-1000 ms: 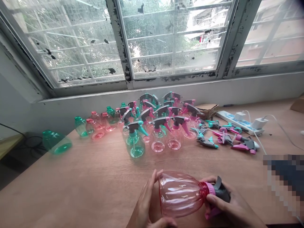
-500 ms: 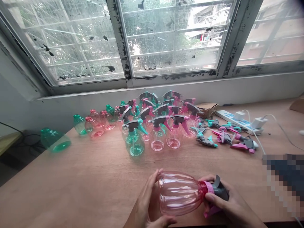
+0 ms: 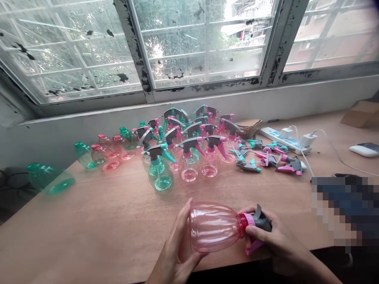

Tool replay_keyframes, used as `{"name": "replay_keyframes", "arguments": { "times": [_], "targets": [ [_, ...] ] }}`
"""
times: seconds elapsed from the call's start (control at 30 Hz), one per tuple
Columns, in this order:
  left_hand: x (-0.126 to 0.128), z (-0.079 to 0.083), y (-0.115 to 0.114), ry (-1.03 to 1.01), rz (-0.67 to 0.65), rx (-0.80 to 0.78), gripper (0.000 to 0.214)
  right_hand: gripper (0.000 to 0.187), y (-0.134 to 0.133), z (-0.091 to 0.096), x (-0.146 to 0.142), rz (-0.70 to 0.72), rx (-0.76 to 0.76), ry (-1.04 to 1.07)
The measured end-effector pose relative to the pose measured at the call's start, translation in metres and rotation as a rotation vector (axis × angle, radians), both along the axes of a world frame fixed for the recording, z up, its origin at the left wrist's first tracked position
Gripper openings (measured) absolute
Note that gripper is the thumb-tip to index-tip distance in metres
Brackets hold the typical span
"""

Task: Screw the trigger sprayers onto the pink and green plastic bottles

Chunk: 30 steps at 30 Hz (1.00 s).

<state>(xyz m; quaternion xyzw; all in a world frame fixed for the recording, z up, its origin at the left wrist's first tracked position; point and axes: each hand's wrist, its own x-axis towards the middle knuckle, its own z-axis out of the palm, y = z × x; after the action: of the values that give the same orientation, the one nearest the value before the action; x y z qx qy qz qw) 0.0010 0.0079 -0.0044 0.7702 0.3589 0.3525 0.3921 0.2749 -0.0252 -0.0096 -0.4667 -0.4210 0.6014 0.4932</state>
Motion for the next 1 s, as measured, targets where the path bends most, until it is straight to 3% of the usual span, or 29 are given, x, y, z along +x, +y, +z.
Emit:
{"name": "replay_keyframes", "arguments": {
  "times": [0.1,0.3,0.5,0.7,0.9,1.0],
  "targets": [
    [0.001,-0.001,-0.001,-0.039,-0.012,0.023,0.067,0.041,0.0,0.002,0.0,-0.004,-0.002,-0.024],
    [-0.003,0.002,0.001,-0.014,-0.025,-0.072,0.094,0.039,0.0,0.002,0.001,-0.018,-0.021,-0.077],
    [-0.002,0.004,0.0,0.088,-0.015,0.105,0.069,0.039,0.001,0.0,0.001,-0.074,-0.015,-0.116],
    [-0.001,0.01,-0.003,0.139,-0.001,0.102,0.104,0.038,0.0,-0.001,0.001,-0.063,-0.048,-0.087],
    [-0.005,0.016,-0.003,0.165,-0.045,0.362,0.069,0.041,-0.001,0.001,0.002,0.004,-0.098,-0.072],
    [-0.007,0.016,-0.005,0.148,-0.05,0.429,0.07,0.04,-0.004,0.001,0.001,0.024,-0.127,-0.023]
  ]
}}
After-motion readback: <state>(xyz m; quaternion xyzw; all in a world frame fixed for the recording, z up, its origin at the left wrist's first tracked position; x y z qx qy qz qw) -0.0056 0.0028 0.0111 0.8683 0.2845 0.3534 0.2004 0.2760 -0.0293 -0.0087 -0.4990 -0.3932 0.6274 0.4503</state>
